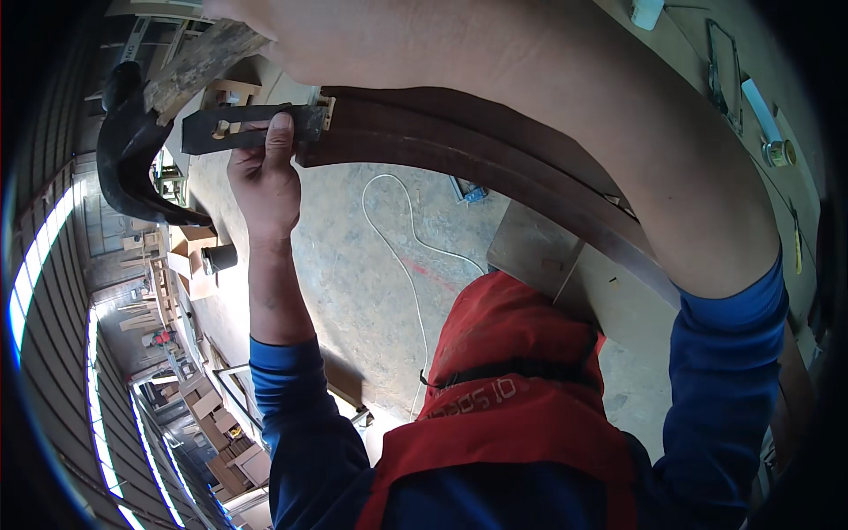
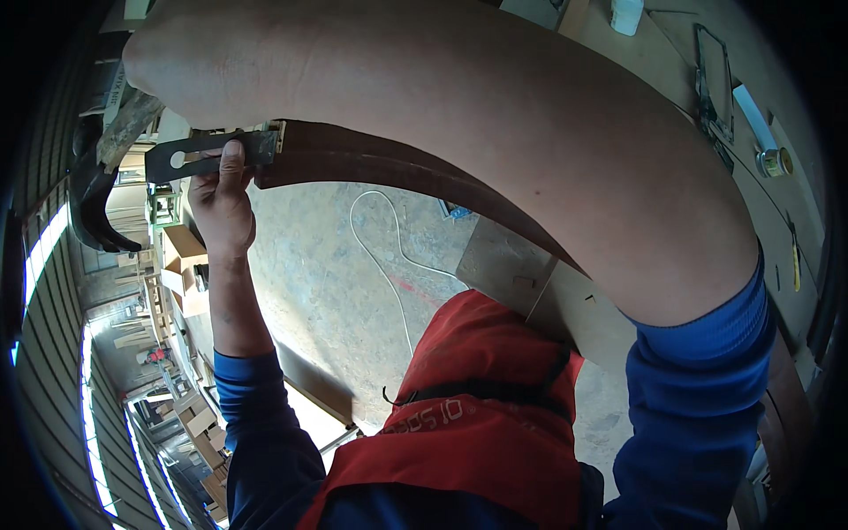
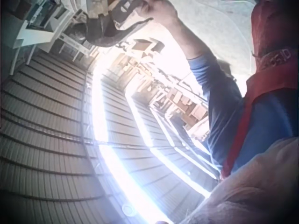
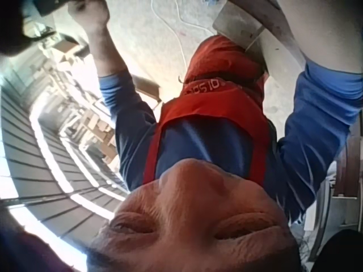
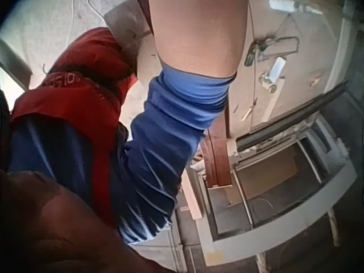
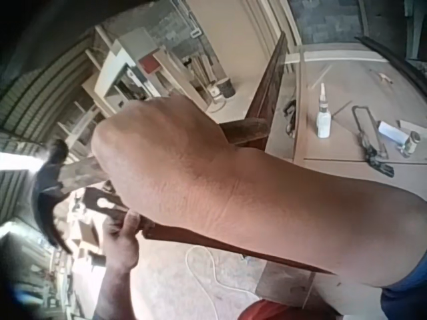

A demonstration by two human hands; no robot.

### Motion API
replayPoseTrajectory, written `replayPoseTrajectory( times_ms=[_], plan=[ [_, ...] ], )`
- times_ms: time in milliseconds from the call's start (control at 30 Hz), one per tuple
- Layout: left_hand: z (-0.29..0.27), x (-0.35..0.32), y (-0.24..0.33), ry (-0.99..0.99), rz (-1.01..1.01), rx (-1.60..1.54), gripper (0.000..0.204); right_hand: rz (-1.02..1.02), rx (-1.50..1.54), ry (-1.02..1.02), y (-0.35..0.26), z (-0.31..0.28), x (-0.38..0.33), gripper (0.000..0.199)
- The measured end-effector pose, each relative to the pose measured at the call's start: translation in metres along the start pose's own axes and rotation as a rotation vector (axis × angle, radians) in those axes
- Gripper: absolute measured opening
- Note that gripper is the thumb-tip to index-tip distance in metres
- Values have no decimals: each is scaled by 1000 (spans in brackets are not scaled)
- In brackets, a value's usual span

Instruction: Assemble and finish a curved wooden furniture part using a hammer, saw, and carving tools.

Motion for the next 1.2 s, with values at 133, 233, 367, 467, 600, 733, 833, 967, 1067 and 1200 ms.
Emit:
replayPoseTrajectory(
  times_ms=[133,233,367,467,600,733,833,967,1067,1200],
  plan=[
    [6,3,4,25,-3,-8,17,24,-1,-9,4,-1,-1,23],
    [4,4,4,35,-3,-20,18,33,2,-11,7,0,0,23],
    [9,5,9,52,10,19,18,41,13,-17,7,2,6,23],
    [15,11,15,37,34,85,18,54,18,-23,8,5,15,22],
    [11,8,9,43,26,103,17,52,28,-29,-5,12,28,22],
    [11,10,1,20,10,52,18,57,31,-32,-13,8,24,22],
    [12,9,4,16,15,50,17,58,32,-36,-19,14,43,21],
    [12,10,6,25,1,66,17,56,36,-47,-8,23,52,21],
    [11,12,1,8,-44,23,16,57,38,-48,-41,-64,27,20],
    [11,11,6,3,24,109,15,66,31,-44,-16,16,63,20]
  ],
)
Point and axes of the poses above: each hand's wrist, its own x-axis towards the middle knuckle, its own z-axis out of the palm, y = z × x, the point moved 10 cm from there along x, towards the middle knuckle, and after that the axes turned 4 degrees about -x, right-handed, at the moved point
